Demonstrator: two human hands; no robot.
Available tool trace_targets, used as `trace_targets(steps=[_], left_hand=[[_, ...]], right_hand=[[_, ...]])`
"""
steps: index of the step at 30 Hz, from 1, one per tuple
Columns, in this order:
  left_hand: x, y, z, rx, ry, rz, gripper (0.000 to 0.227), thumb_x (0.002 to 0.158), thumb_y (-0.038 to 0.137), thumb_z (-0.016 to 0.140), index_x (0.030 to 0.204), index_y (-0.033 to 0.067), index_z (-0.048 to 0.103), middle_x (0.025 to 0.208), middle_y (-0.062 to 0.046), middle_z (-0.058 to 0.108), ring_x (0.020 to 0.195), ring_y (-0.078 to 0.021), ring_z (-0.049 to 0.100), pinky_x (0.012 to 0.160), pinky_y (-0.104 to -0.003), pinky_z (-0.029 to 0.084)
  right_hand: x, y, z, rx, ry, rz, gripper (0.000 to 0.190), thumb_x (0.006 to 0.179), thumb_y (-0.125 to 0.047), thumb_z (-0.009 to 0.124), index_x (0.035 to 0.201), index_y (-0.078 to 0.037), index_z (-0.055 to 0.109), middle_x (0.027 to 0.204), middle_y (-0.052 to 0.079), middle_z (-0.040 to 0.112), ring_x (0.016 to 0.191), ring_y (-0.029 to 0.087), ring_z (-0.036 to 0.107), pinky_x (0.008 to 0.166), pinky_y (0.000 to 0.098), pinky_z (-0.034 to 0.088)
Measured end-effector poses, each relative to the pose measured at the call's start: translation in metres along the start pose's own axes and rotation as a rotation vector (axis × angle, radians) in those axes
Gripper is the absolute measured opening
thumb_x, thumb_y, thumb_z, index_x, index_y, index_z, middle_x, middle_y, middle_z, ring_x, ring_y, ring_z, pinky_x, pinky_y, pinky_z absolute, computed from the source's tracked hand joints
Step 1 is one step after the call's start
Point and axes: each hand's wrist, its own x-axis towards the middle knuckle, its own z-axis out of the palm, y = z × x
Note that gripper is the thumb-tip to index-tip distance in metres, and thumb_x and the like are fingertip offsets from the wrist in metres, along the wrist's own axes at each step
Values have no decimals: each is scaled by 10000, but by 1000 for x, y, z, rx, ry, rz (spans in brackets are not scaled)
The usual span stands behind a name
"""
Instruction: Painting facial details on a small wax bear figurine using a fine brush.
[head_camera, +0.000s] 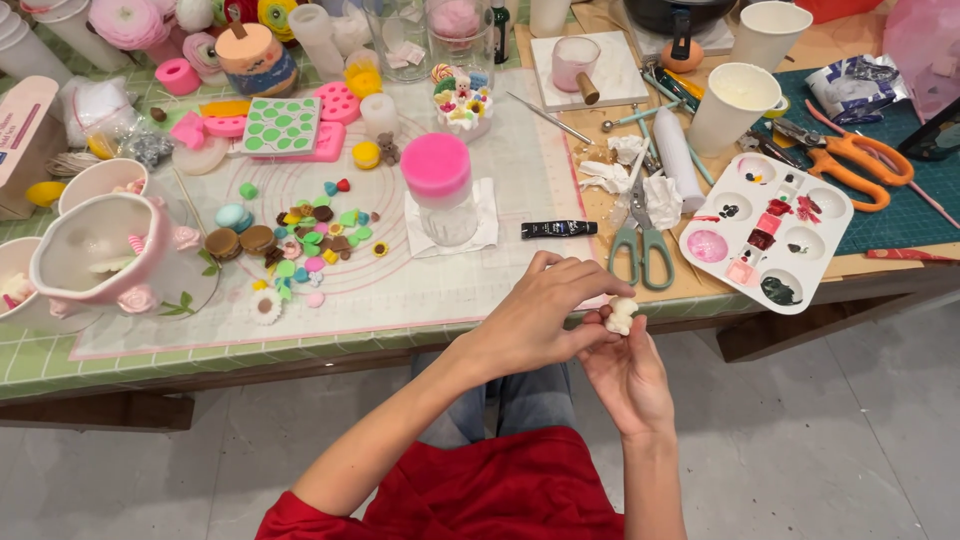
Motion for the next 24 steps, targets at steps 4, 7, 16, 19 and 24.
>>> trace_targets(steps=[4, 7, 16, 19, 24], left_hand=[[1, 4, -4, -4, 11, 20, 426, 792, 126, 760, 1210, 135, 677, 1111, -8, 693, 1087, -191, 632, 996, -362, 365], [0, 5, -6, -26, 10, -16, 426, 800, 144, 773, 1212, 136, 666, 1110, -17, 693, 1077, -198, 631, 981, -364, 367], [15, -5, -28, -150, -107, 15, 608, 778, 203, 835, 1322, 62, 603, 1258, -104, 661, 1199, -264, 595, 970, -401, 376], [27, -29, -33, -195, 15, -63, 372, 877, 132, 753, 1233, 66, 673, 1224, -87, 724, 1137, -232, 696, 1002, -370, 523], [63, -63, -19, -84, 124, -211, 173, 890, 83, 710, 1059, 46, 720, 966, -97, 772, 904, -217, 762, 819, -356, 591]], right_hand=[[0, 0, 4, 20, 4, -7, 441, 1066, -386, 566, 1332, -34, 567, 1204, 75, 655, 1158, 201, 613, 1061, 446, 471], [0, -1, 4, 47, 20, -4, 473, 1042, -381, 572, 1349, -21, 563, 1225, 79, 659, 1165, 207, 620, 1065, 442, 475], [-1, -7, 0, -9, 24, -57, 425, 1053, -299, 628, 1364, -11, 592, 1145, 109, 713, 1102, 211, 641, 1046, 407, 477], [-1, -9, 3, 111, 22, -90, 388, 1038, -267, 657, 1318, 0, 629, 1101, 103, 726, 1035, 206, 644, 1009, 387, 492], [-4, -2, 14, 33, -38, -51, 389, 1016, -253, 701, 1271, 36, 647, 1082, 138, 726, 944, 227, 643, 921, 378, 509]])
